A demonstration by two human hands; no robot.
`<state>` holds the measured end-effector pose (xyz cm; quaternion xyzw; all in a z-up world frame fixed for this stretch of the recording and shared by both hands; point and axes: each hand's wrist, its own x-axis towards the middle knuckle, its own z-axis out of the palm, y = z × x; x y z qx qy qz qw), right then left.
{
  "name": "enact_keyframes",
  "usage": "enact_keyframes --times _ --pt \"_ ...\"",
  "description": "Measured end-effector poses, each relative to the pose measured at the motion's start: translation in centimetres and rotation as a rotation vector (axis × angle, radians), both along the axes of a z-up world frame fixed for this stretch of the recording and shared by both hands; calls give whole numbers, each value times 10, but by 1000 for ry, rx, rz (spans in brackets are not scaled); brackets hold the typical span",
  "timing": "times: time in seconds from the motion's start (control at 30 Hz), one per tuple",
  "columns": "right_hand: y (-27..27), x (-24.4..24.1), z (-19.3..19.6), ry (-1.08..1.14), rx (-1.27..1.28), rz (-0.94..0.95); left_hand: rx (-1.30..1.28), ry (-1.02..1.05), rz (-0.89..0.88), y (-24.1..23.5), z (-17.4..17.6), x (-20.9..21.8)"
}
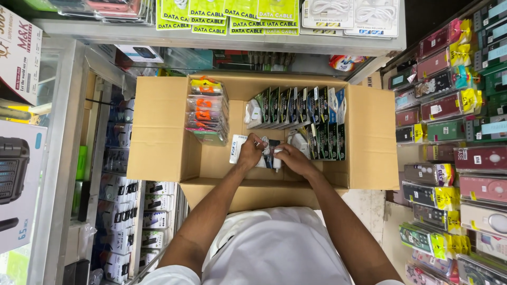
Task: The person unpacks a white charger and cable from a blister pack, inspects both items, then places them back into the packaging and returns the pack to a cardboard box. The person repeats this process with a second charger and cable.
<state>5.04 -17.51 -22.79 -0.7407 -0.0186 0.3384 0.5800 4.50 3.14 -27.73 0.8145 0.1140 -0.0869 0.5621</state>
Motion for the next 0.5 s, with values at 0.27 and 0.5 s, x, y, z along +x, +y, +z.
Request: enact_keyframes --times 0.27,0.5 --pt "1 -7 -25 -49 -207 92 -427 99 107 3 -59 8" --pt "-4 0 -11 82 49 -113 -687 240 221 25 -3 9"
